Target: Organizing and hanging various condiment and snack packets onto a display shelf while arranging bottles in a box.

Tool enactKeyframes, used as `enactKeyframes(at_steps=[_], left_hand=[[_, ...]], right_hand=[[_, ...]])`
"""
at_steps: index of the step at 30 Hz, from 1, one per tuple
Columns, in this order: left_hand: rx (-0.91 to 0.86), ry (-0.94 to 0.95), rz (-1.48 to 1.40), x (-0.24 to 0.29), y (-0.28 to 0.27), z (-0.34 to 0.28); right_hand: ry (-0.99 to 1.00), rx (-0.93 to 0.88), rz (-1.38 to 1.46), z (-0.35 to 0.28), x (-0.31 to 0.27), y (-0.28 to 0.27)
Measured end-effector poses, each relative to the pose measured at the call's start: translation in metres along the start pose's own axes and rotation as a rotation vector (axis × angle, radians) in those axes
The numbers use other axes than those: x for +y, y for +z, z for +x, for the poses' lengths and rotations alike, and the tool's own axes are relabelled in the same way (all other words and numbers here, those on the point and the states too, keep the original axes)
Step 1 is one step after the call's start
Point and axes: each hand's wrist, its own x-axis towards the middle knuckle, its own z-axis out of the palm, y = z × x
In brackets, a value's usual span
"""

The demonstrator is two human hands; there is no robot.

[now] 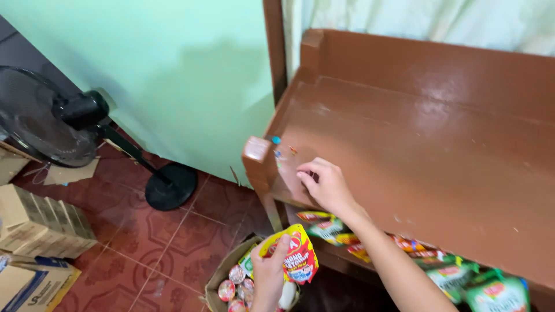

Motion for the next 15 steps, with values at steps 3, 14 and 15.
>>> enactKeyframes(at_steps=[3,14,15], left_hand=[[0.0,-0.033,-0.021,0.007,-0.009,0.015],[-0.093,-0.118,0.003,0.022,-0.001,0.026],[-0.107,-0.132,0.035,0.024,0.004,0.025]], right_hand=[[-0.177,0.074,-0.116,0.031,0.017,0.021],[-0.118,0.04,-0.268,0.057,0.019,0.021],[-0.129,0.062,-0.24,0.056,0.02,0.019]])
